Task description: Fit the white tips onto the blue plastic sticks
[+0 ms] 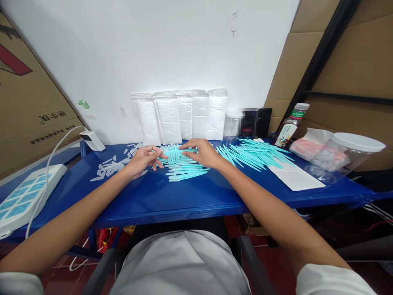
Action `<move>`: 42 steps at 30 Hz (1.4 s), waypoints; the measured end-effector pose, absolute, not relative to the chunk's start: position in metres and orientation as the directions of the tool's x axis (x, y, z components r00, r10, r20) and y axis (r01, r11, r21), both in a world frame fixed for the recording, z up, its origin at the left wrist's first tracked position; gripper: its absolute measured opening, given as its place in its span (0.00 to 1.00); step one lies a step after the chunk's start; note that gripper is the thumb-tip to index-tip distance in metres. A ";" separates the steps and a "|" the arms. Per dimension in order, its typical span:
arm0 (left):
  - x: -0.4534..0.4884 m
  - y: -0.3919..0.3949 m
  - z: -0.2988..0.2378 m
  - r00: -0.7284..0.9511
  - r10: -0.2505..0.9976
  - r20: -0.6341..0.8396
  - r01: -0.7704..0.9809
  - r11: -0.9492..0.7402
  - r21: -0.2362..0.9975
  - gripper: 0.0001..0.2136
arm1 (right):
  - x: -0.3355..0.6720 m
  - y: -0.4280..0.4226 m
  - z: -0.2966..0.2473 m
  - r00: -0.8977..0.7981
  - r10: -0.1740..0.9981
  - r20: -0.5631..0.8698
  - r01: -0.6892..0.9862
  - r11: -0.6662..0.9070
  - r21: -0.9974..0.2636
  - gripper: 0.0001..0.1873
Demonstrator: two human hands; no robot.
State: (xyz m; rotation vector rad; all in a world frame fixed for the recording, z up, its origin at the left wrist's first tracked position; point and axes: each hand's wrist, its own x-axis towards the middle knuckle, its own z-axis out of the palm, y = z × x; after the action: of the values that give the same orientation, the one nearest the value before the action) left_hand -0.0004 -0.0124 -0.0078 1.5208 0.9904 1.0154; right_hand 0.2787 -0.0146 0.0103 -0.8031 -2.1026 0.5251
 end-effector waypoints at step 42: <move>-0.099 0.001 0.045 0.552 0.821 -0.148 0.763 -0.425 0.487 0.14 | 0.282 -0.011 0.000 -0.626 0.737 0.254 0.540 0.645 -0.540 0.09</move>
State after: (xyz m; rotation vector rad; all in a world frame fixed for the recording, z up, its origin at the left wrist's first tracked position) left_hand -0.0994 0.0014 0.0451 2.2838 1.2743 0.1520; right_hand 0.2824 -0.0115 0.0003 -1.0010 -2.4082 0.5808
